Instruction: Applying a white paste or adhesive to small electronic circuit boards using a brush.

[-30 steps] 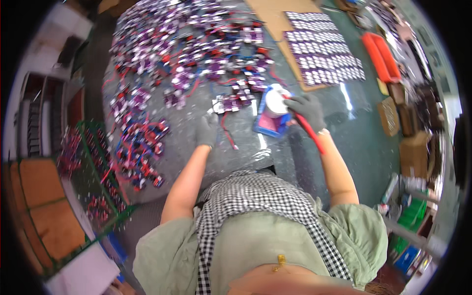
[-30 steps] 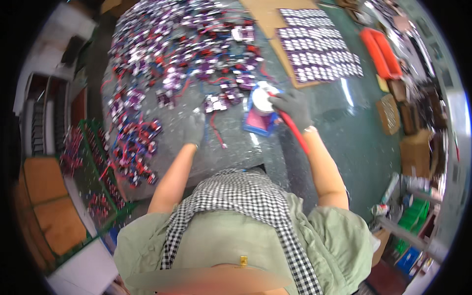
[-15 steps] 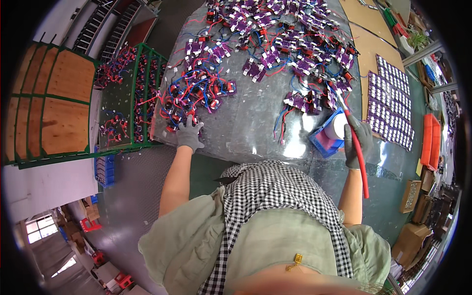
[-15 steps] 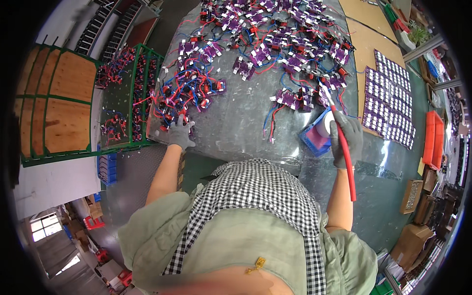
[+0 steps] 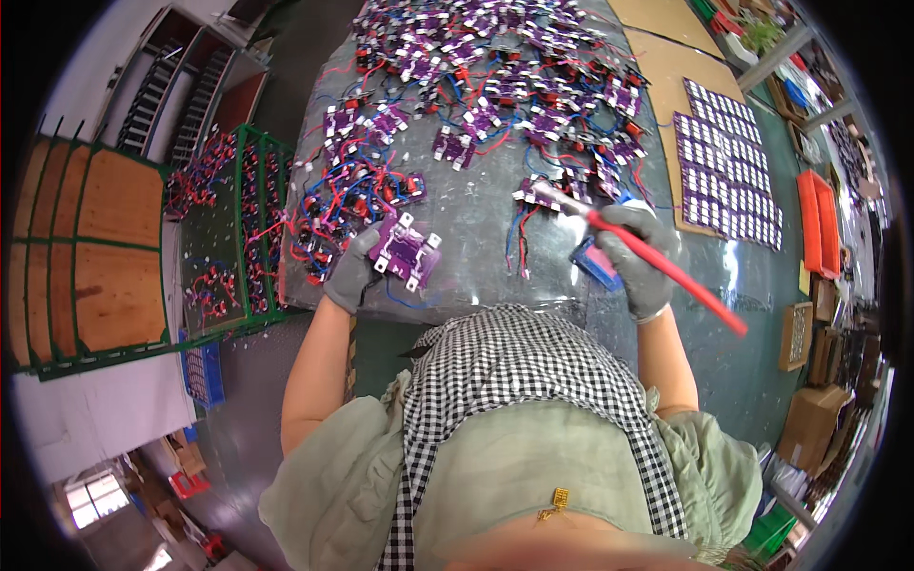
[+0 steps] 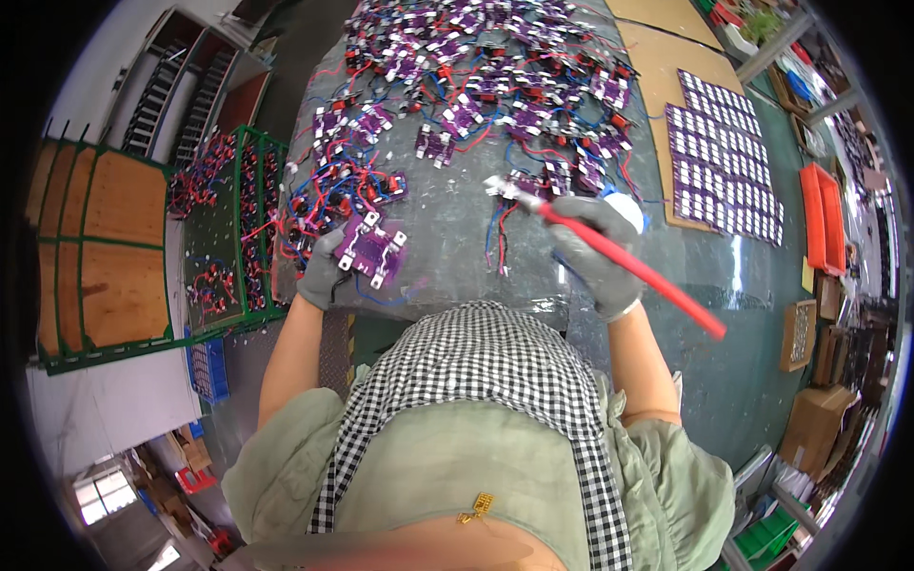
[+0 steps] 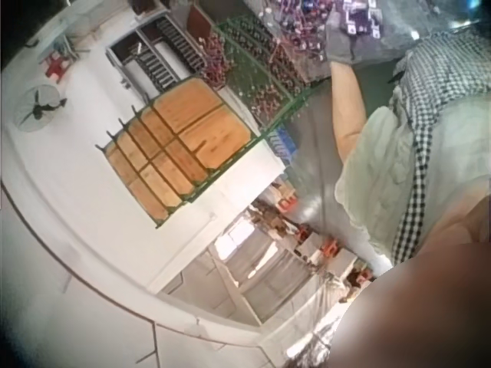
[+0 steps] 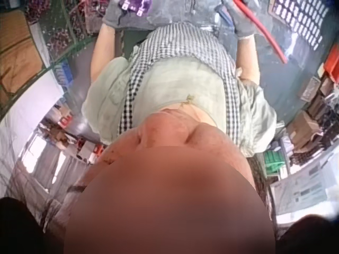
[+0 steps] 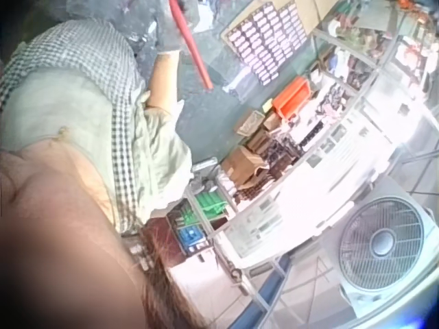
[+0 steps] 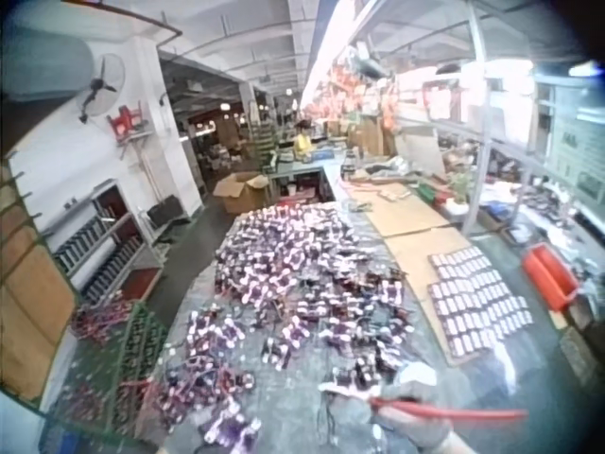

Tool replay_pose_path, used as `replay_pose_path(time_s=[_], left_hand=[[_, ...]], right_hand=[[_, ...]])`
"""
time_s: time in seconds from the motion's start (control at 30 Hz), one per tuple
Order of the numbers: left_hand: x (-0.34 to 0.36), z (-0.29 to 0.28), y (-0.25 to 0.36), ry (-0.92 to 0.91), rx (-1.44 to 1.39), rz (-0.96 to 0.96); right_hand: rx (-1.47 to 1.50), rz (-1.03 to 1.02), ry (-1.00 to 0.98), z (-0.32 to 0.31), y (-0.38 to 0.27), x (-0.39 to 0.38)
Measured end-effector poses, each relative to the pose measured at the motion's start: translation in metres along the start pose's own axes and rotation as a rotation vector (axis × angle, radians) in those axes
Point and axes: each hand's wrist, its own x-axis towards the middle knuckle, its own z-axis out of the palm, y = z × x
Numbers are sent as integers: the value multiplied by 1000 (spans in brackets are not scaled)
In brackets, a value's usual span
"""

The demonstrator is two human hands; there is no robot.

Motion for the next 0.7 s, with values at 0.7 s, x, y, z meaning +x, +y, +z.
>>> replay_pose_path(time_s=[0.7], left_hand=[[45,79,-12,-302,-181,-160]], right_hand=[[215,-170,-309,-9,-9,2]])
